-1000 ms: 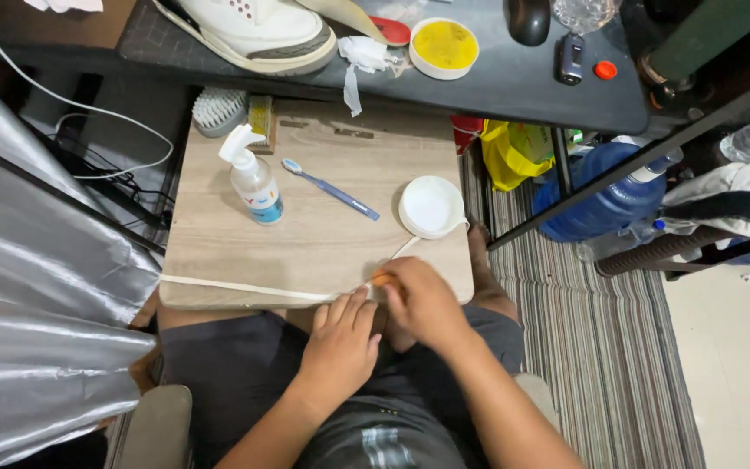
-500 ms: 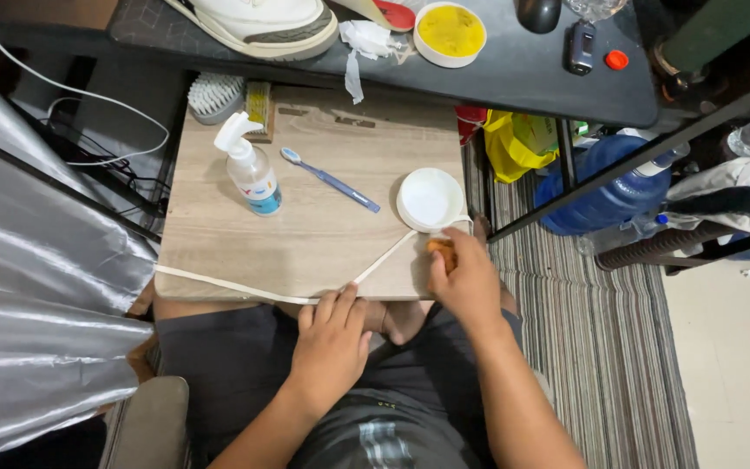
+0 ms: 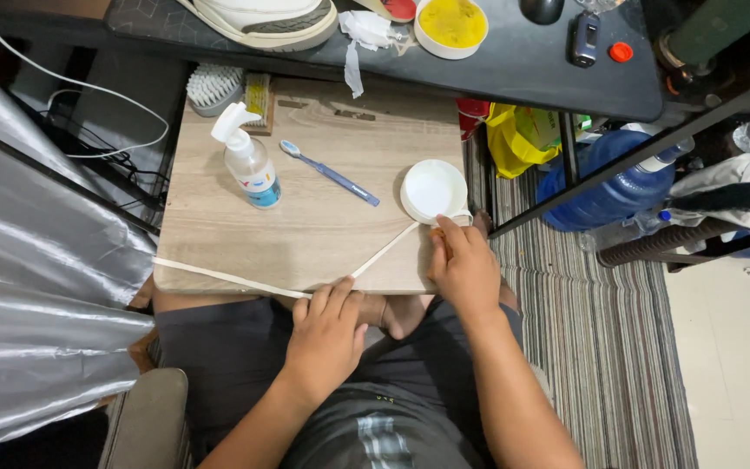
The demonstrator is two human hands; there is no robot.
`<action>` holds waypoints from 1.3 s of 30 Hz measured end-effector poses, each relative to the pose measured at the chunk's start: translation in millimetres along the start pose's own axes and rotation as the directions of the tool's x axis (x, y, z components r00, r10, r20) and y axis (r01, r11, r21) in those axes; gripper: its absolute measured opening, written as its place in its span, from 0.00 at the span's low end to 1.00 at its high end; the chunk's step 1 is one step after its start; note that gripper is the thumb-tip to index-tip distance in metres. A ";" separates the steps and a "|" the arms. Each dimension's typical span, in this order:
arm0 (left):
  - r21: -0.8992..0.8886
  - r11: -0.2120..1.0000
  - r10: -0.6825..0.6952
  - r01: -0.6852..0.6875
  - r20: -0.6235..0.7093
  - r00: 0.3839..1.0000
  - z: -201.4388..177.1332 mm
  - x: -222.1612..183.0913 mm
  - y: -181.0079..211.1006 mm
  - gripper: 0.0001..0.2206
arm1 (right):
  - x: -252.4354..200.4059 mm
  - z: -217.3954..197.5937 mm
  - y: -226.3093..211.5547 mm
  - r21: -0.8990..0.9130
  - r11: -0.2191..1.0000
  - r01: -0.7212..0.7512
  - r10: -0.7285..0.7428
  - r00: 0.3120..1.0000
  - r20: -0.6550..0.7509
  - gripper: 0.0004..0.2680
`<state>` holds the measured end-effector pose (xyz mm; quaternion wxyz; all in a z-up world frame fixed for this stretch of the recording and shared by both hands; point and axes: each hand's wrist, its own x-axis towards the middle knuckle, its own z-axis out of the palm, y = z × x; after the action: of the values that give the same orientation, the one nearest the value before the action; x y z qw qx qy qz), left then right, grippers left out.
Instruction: Cleaning a white shoe strap using a cloth and spray cleaner on a workbench.
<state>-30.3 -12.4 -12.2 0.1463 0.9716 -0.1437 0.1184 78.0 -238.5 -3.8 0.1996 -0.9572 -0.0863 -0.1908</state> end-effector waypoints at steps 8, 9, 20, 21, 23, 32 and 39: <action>-0.103 0.995 -0.008 0.008 0.000 1.000 -1.1 -1.0 -8.6 0.19 | -5.3 -7.1 -24.1 0.159 0.987 0.005 -0.023 0.994 0.111 0.16; -0.103 0.995 -0.002 -0.001 -0.034 0.999 0.0 -2.3 -10.6 0.19 | -7.4 -6.5 -33.2 0.250 0.967 0.046 -0.077 0.990 0.116 0.16; 0.038 0.998 0.051 -0.051 -0.006 0.999 1.0 -7.2 -11.4 0.15 | -12.8 32.1 -65.6 0.278 0.911 0.306 -0.359 0.919 0.165 0.04; 0.048 0.998 0.046 -0.049 0.056 0.997 2.5 -9.0 -13.0 0.15 | -12.9 40.8 -58.1 0.207 0.938 0.278 -0.317 0.929 0.192 0.04; 0.039 0.997 0.058 -0.059 0.028 0.998 2.5 -13.2 -11.8 0.13 | -6.3 42.3 -43.4 0.154 0.956 0.248 -0.274 0.944 0.182 0.03; 0.055 0.995 0.083 -0.081 -0.033 0.996 -10.8 -5.5 -8.6 0.11 | -5.1 10.9 -59.8 0.201 0.922 0.331 -0.337 0.941 -0.002 0.03; 0.062 0.997 0.058 -0.056 -0.046 0.997 -14.5 -7.6 -6.5 0.10 | -22.6 20.6 -82.3 0.270 0.919 0.287 -0.302 0.953 0.013 0.03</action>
<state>-38.0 0.0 -2.4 0.1165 0.9679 -0.1641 0.1502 44.3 -157.5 -1.6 0.2923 -0.9028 -0.2595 -0.1791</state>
